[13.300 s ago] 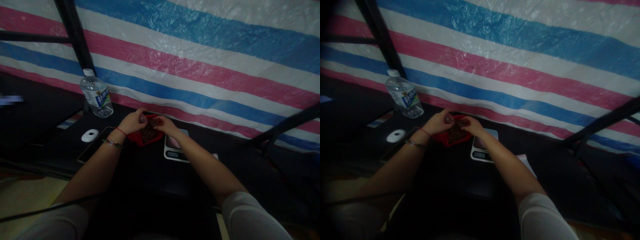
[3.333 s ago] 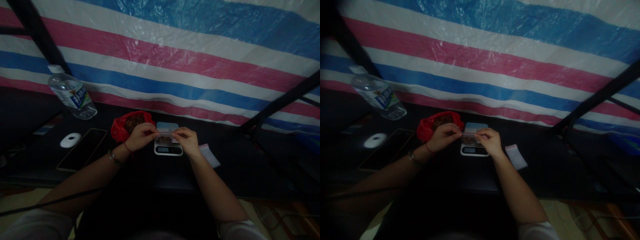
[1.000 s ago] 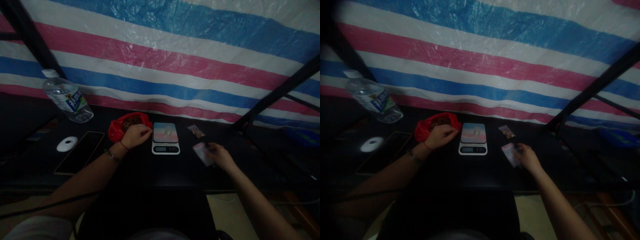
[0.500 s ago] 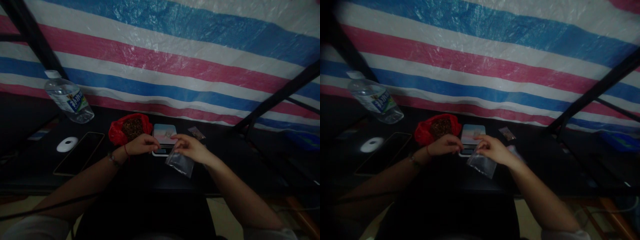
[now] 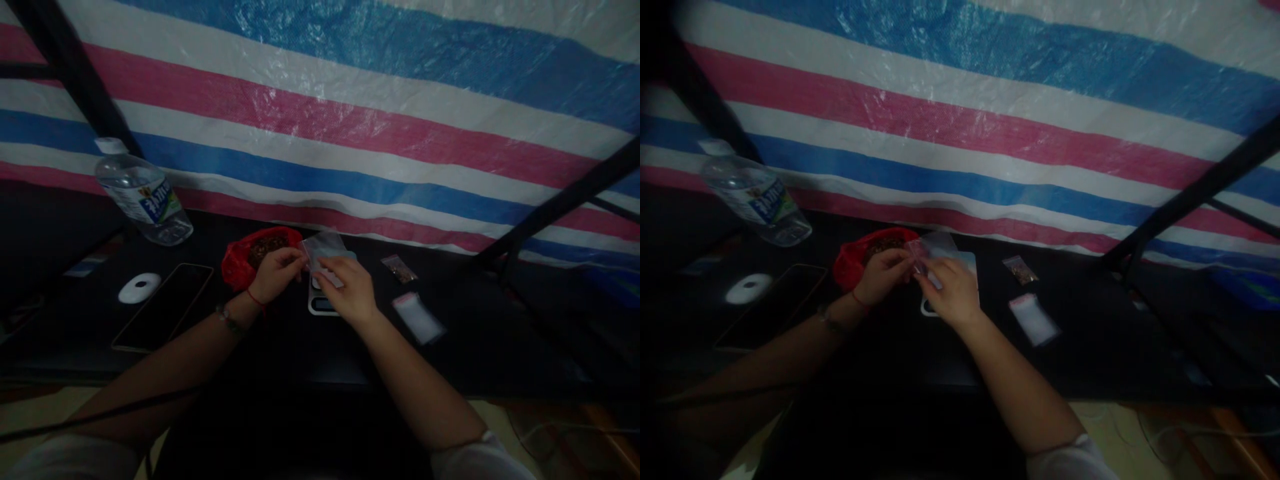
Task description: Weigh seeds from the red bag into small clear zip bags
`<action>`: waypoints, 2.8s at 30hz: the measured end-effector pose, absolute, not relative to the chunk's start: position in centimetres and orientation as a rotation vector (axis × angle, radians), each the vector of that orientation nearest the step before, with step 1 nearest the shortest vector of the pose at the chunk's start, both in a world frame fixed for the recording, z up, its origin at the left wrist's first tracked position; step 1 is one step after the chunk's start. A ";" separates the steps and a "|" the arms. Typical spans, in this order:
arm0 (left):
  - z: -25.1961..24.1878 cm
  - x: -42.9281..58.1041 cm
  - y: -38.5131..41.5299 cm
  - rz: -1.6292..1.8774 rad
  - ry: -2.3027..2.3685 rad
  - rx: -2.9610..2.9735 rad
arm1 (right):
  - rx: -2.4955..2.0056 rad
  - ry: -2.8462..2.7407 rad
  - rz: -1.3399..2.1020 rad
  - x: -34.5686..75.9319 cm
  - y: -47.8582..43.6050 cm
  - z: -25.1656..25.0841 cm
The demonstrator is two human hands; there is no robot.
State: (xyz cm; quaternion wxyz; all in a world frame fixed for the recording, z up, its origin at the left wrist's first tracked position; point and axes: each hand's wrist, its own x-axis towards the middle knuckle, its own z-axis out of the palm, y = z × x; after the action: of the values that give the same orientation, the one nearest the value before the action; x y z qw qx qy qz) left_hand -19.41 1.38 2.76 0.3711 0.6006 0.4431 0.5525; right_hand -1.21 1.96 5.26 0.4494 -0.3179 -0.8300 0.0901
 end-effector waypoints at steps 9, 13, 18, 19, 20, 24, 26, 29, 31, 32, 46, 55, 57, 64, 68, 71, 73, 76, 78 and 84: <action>2.1 -19.2 1.3 1.238 1.126 1.722 | -0.946 -1.984 0.676 -2.1 2.4 2.2; 2.3 -19.2 1.1 1.165 1.119 1.799 | -0.951 -1.945 0.827 -1.5 2.6 1.9; 2.7 -18.8 0.8 1.101 1.156 1.998 | -0.961 -2.054 0.571 -1.5 2.2 2.0; 2.7 -18.7 0.7 1.107 1.170 2.019 | -0.949 -2.082 0.495 -1.5 2.1 2.0; 2.6 -18.6 0.7 1.122 1.189 2.030 | -0.941 -2.102 0.421 -1.6 2.0 2.1; 2.3 -18.4 0.6 1.196 1.278 2.042 | -1.003 -2.055 0.208 -1.7 1.9 2.3; 2.3 -18.4 0.6 1.215 1.319 2.043 | -1.001 -1.990 0.190 -1.6 2.0 2.4; 2.3 -18.5 0.6 1.213 1.376 2.049 | -0.882 -1.997 0.224 -1.4 2.1 2.4; 2.2 -18.5 0.7 1.202 1.386 2.073 | -0.801 -2.066 0.244 -1.4 2.1 2.3; 2.2 -18.5 0.7 1.198 1.385 2.093 | -0.780 -2.097 0.252 -1.3 2.1 2.1; 4.3 -19.4 -0.3 1.074 1.348 2.752 | -0.950 -2.169 0.645 -1.6 2.7 1.6; 4.8 -19.6 -0.1 0.717 1.313 2.744 | -0.841 -2.008 0.741 -2.0 2.7 1.0; 4.7 -19.7 0.0 0.737 1.335 2.740 | -0.806 -1.958 0.794 -2.3 2.6 0.9; 4.3 -18.9 -0.2 0.677 1.311 2.784 | -0.923 -1.864 1.232 -2.6 2.5 0.5; 4.3 -18.6 -0.3 0.660 1.340 2.785 | -0.963 -1.934 1.062 -2.4 2.7 0.8; 4.5 -18.8 -0.2 0.655 1.359 2.773 | -0.996 -1.964 0.952 -2.5 2.8 1.0; 4.7 -18.9 -0.3 0.646 1.352 2.761 | -1.017 -1.956 0.919 -2.6 2.7 0.8; 4.8 -19.0 -0.3 0.642 1.355 2.736 | -0.991 -1.933 0.916 -2.6 2.5 0.5; 4.9 -19.2 -0.2 0.650 1.352 2.720 | -0.943 -1.911 0.902 -2.3 2.4 0.8; 5.5 -23.5 1.5 0.777 1.732 2.550 | -1.134 -1.834 0.235 0.9 4.8 2.2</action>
State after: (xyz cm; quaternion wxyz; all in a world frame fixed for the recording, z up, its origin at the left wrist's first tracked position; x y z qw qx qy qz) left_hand -23.55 1.48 5.49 -0.0188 0.8021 0.5447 0.2443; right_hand 0.85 4.84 2.19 0.4674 -0.4621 -0.7476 0.0957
